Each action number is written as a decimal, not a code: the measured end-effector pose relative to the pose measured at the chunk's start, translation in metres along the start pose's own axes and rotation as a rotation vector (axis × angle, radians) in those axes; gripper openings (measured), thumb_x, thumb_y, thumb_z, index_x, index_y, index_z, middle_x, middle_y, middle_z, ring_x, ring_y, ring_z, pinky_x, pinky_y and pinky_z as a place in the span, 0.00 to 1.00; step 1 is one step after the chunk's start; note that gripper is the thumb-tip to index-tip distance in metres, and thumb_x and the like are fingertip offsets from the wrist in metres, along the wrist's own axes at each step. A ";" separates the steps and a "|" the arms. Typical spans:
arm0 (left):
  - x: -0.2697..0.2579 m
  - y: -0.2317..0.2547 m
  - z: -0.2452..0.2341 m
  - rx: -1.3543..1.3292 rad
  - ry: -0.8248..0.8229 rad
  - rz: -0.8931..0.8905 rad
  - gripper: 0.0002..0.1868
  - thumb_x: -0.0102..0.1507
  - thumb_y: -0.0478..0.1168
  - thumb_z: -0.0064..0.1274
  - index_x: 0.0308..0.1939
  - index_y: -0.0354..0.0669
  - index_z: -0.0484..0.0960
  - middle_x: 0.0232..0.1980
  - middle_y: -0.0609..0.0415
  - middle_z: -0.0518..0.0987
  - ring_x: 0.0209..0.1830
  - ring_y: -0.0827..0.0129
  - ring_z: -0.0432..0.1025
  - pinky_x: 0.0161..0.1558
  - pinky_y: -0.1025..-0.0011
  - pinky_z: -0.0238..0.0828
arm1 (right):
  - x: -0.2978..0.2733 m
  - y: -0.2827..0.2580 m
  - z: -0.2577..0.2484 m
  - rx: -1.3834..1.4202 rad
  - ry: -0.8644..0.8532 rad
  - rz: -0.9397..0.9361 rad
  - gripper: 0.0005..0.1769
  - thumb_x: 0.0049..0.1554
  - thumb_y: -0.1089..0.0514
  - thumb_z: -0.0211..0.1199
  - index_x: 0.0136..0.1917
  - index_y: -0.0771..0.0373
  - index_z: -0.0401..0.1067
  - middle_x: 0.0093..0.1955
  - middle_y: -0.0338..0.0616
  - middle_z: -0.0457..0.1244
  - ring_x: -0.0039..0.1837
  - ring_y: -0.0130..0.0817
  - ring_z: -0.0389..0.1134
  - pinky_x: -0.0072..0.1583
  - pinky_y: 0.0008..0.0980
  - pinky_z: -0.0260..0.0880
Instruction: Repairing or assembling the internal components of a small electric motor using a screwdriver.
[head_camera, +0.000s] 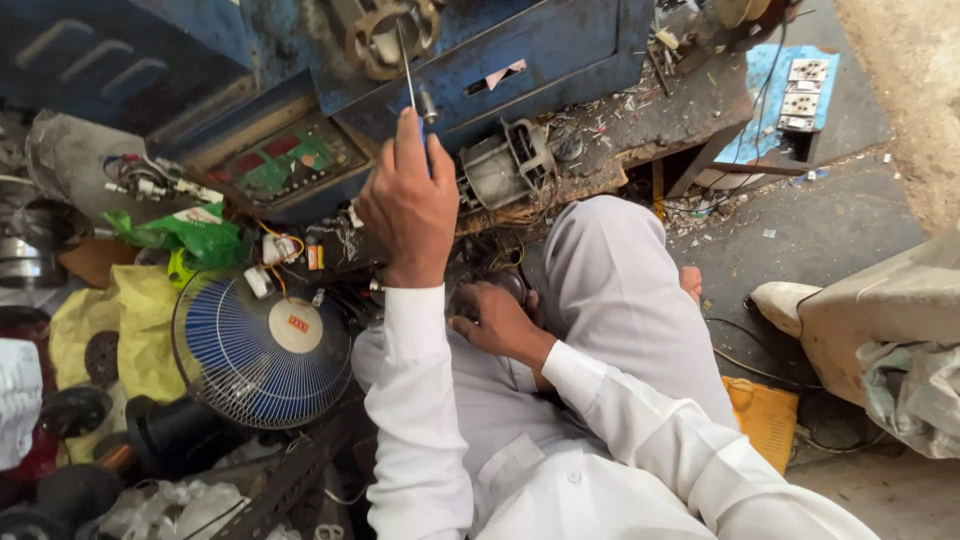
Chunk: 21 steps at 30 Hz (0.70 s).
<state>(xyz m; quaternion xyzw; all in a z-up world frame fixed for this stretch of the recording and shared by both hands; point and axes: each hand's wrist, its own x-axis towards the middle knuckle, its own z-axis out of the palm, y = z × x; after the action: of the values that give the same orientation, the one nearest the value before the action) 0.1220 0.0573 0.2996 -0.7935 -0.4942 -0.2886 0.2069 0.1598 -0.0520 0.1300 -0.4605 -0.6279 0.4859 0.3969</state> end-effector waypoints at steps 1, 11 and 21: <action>0.004 0.003 -0.004 0.038 0.002 -0.023 0.16 0.68 0.38 0.57 0.58 0.38 0.79 0.38 0.51 0.82 0.29 0.62 0.76 0.30 0.64 0.71 | 0.000 0.000 0.000 -0.004 -0.001 -0.002 0.17 0.52 0.56 0.70 0.50 0.69 0.74 0.49 0.61 0.66 0.52 0.57 0.68 0.54 0.48 0.67; 0.047 0.004 -0.029 0.061 -0.274 -0.105 0.08 0.68 0.43 0.59 0.43 0.42 0.80 0.39 0.45 0.81 0.38 0.51 0.77 0.40 0.50 0.69 | 0.003 0.021 0.010 -0.078 -0.016 -0.046 0.18 0.51 0.54 0.72 0.52 0.67 0.76 0.52 0.62 0.67 0.56 0.60 0.67 0.58 0.51 0.66; 0.052 0.005 -0.021 0.126 -0.338 -0.145 0.08 0.69 0.41 0.56 0.39 0.41 0.81 0.30 0.50 0.80 0.27 0.59 0.77 0.32 0.57 0.71 | 0.002 0.010 0.006 -0.086 -0.069 0.027 0.21 0.51 0.53 0.72 0.54 0.68 0.74 0.51 0.63 0.67 0.57 0.60 0.67 0.58 0.51 0.66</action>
<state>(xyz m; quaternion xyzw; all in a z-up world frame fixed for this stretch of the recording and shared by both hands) 0.1395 0.0769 0.3500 -0.7784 -0.5950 -0.1338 0.1490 0.1558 -0.0502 0.1191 -0.4687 -0.6552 0.4793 0.3483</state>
